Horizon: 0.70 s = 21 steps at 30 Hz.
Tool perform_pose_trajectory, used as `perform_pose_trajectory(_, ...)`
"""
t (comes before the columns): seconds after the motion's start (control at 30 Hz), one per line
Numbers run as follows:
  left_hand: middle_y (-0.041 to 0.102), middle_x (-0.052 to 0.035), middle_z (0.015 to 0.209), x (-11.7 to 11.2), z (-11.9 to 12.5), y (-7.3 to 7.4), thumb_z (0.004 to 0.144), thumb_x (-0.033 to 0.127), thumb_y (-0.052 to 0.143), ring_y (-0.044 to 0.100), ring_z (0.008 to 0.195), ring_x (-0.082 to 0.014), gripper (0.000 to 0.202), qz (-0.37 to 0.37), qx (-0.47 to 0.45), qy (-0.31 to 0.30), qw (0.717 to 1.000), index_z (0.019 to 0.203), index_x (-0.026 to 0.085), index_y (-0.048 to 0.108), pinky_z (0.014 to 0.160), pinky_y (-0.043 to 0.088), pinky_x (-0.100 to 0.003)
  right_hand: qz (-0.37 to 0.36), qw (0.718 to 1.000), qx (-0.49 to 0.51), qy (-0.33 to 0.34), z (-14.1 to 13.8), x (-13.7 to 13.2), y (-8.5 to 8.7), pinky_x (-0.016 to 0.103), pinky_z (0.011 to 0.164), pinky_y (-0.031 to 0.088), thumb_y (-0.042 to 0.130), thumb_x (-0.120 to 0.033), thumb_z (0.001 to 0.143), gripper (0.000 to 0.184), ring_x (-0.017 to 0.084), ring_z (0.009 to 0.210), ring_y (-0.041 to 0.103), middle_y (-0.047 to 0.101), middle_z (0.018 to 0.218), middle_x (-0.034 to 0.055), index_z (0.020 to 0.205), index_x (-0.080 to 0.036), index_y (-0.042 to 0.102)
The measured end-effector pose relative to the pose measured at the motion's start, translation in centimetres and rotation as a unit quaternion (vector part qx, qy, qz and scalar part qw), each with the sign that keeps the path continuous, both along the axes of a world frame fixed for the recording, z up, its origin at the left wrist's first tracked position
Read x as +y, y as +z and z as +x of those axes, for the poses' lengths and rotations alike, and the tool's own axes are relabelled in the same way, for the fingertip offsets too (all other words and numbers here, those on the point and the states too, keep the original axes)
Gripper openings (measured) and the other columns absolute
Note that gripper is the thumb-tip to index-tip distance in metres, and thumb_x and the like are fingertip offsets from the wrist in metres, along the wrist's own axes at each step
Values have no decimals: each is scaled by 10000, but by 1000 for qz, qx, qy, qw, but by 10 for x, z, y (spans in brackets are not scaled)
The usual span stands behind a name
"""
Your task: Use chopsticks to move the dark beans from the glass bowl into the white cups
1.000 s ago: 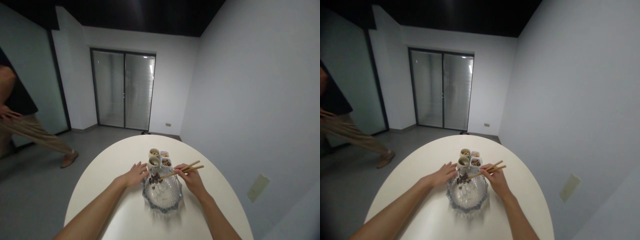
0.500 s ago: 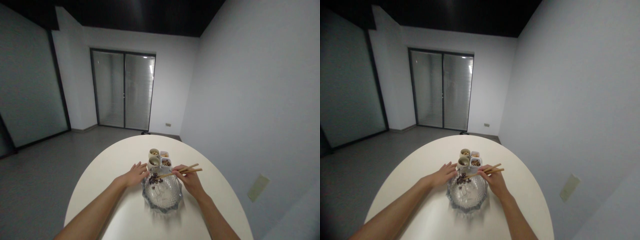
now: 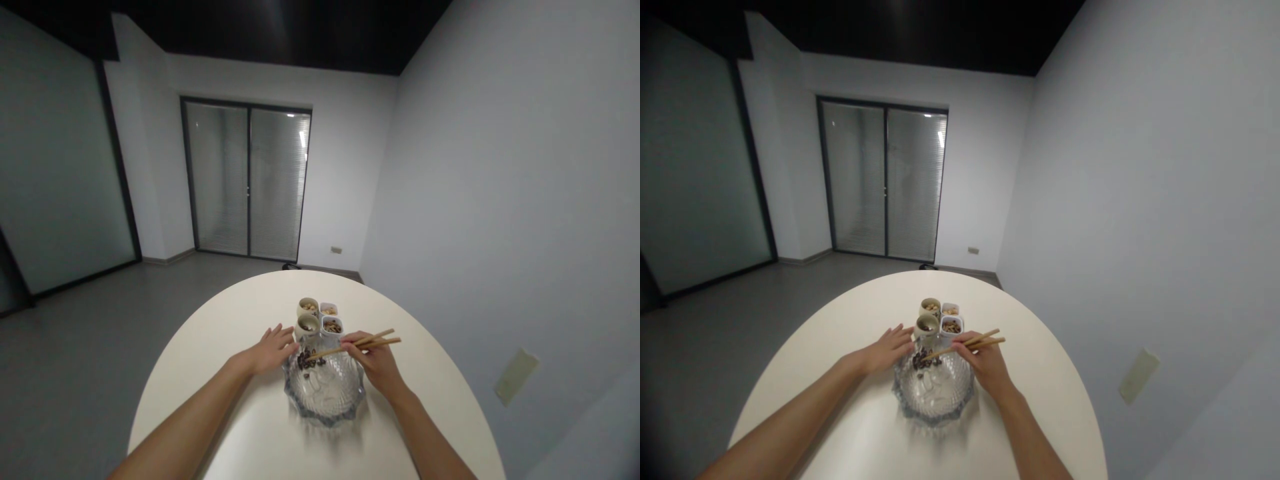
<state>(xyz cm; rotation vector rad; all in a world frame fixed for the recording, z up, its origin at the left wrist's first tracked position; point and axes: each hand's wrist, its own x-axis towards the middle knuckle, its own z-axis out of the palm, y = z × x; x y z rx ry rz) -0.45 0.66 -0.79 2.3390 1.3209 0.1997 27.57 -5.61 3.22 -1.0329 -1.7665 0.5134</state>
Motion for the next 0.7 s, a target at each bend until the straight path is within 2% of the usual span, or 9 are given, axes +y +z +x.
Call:
perform_pose_trajectory(0.43, 173, -3, 1555, 2, -1, -3, 986, 633, 160, 34, 1434, -331, 587, 8, -1, -9, 1000, 1445, 332, 367, 1133, 35, -571, 7, 1000, 10, 9, 1, 1, -1, 268, 691, 555, 655, -413, 831, 247, 167, 750, 658, 699, 825, 57, 865, -176, 714)
perform_pose_trajectory(0.7, 165, -4, 1556, 1, -3, -3, 992, 614, 170, 35, 1434, -332, 580, 8, 2, -5, 1000, 1452, 319, 366, 1133, 42, -571, 44, 993, 108, -13, 1, 2, 1, 227, 573, 549, 678, -362, 830, 196, 128, 652, 622, 667, 780, 44, 855, -171, 714)
